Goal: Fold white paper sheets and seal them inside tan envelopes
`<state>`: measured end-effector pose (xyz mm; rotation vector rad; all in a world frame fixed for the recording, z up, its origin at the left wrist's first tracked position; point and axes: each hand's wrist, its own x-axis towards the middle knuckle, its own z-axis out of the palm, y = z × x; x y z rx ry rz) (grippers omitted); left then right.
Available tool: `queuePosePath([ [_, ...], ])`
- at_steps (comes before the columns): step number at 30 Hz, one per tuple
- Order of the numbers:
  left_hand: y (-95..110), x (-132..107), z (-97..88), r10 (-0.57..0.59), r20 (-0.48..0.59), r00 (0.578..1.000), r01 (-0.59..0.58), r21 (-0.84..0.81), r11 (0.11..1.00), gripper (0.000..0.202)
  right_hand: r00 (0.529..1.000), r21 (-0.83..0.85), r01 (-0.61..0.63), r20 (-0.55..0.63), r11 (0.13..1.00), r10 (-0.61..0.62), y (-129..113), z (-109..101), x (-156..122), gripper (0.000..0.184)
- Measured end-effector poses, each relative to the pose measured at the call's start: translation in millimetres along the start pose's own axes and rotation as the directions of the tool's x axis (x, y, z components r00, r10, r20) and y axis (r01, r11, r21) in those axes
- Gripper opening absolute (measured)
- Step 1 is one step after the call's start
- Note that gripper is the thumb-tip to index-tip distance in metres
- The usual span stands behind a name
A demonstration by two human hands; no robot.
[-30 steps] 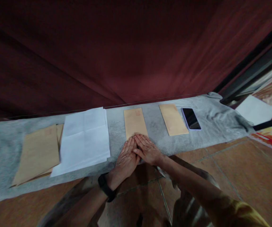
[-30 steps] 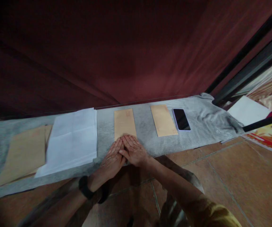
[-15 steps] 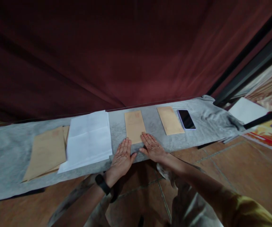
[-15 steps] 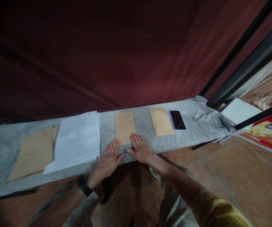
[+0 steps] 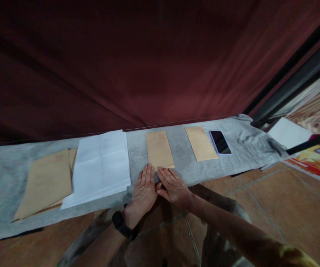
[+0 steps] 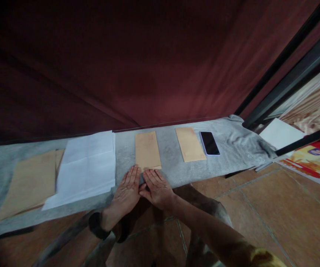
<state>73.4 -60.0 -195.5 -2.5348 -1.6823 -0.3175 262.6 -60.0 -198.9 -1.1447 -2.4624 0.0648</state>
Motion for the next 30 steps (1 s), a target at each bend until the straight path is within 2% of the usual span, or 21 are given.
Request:
queuePosePath([
  [4,2,-1,-3.3,0.013,-0.031,0.999,-0.013,-0.013,1.0,0.058,1.0,0.031,-0.029,0.008,0.999,0.029,-2,-1,3,0.064],
  [7,5,-1,-6.8,0.071,-0.042,0.997,-0.073,-0.05,0.996,0.06,0.997,0.048,-0.07,0.038,0.996,0.068,2,-7,5,0.061],
  [12,6,1,-7.7,0.131,-0.01,0.991,-0.131,-0.105,0.986,0.064,0.991,0.058,-0.119,0.071,0.991,0.115,2,-10,7,0.061],
  [16,4,2,-11.3,0.152,0.006,0.988,-0.151,-0.112,0.982,0.064,0.991,0.012,-0.131,0.041,0.991,0.13,3,-7,4,0.062],
  [30,8,4,-17.7,0.038,-0.01,0.999,-0.038,-0.086,0.996,0.056,0.982,-0.095,-0.182,0.028,0.979,0.185,19,-22,-16,0.062],
])
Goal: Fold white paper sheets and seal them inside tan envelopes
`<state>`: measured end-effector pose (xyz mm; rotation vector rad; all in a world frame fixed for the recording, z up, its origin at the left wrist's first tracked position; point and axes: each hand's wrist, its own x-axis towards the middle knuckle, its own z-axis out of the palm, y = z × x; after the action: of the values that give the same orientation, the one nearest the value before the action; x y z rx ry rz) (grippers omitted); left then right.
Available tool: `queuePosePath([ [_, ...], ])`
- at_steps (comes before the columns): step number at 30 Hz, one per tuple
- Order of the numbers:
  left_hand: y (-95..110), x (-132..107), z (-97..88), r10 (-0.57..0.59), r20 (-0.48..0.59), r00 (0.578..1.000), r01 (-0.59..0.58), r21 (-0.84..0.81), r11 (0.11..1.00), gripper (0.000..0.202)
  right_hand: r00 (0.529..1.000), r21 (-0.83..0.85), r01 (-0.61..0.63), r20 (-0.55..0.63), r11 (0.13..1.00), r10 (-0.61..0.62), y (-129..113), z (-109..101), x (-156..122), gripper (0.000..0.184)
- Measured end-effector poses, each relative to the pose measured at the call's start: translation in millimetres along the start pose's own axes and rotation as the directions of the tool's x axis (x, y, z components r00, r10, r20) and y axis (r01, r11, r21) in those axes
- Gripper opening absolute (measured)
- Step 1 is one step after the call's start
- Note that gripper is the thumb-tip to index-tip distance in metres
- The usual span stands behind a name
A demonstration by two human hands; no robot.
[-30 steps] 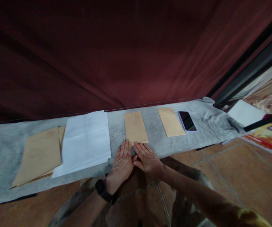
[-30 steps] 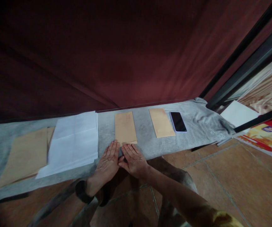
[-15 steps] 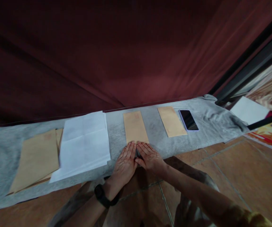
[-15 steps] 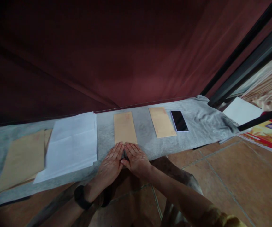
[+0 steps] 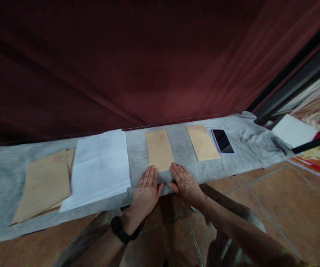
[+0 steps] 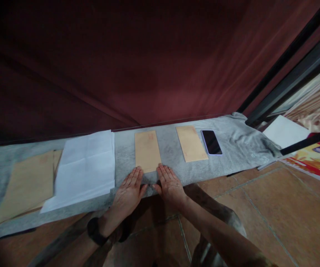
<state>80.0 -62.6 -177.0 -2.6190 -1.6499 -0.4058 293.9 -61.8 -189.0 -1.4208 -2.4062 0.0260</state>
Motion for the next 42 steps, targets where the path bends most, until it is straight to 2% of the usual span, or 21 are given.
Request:
queuePosePath([
  [7,-11,13,-6.3,-0.056,-0.006,0.998,0.056,-0.057,0.997,0.041,1.0,-0.006,-0.004,-0.006,1.0,0.004,0,-1,0,0.061],
  [12,-20,32,-6.1,-0.224,-0.05,0.973,0.214,-0.154,0.965,0.03,0.998,0.018,-0.056,-0.025,0.998,0.056,-4,-1,7,0.056],
  [15,-18,41,-4.1,-0.314,-0.037,0.949,0.306,-0.154,0.94,0.035,0.997,0.031,-0.083,-0.004,0.996,0.083,-4,-3,13,0.05],
  [20,-11,51,-8.4,-0.412,0.069,0.909,0.418,-0.12,0.901,0.046,0.996,0.019,-0.089,0.011,0.996,0.089,-2,-3,18,0.044],
  [23,-12,55,-12.7,-0.471,0.115,0.874,0.485,-0.193,0.853,0.057,0.996,0.008,-0.093,0.006,0.996,0.093,-2,-2,21,0.041],
  [26,-18,60,-12.7,-0.546,0.177,0.819,0.572,-0.33,0.751,0.068,0.995,-0.002,-0.097,0.001,0.995,0.097,-4,-3,25,0.038],
  [28,-24,64,-9.6,-0.569,0.241,0.786,0.61,-0.449,0.653,0.068,0.995,-0.004,-0.101,0.0,0.995,0.101,-5,-5,28,0.036],
  [32,-32,68,-3.1,-0.557,0.46,0.692,0.678,-0.678,0.283,0.048,0.994,-0.005,-0.11,0.003,0.994,0.11,-6,-11,33,0.03],
  [34,-34,68,-4.1,-0.51,0.517,0.687,0.663,-0.733,0.15,0.038,0.993,-0.007,-0.115,0.006,0.993,0.115,-7,-13,35,0.027],
  [36,-35,67,-8.4,-0.45,0.545,0.708,0.639,-0.766,0.077,0.037,0.993,-0.017,-0.118,0.005,0.993,0.118,-9,-14,37,0.026],
  [38,-35,66,-13.5,-0.388,0.595,0.703,0.649,-0.761,0.009,0.039,0.993,-0.038,-0.118,-0.001,0.992,0.118,-11,-14,37,0.026],
  [42,-33,65,-17.5,-0.344,0.644,0.684,0.682,-0.732,-0.015,0.041,0.991,-0.065,-0.136,-0.008,0.989,0.136,-16,-12,36,0.032],
])
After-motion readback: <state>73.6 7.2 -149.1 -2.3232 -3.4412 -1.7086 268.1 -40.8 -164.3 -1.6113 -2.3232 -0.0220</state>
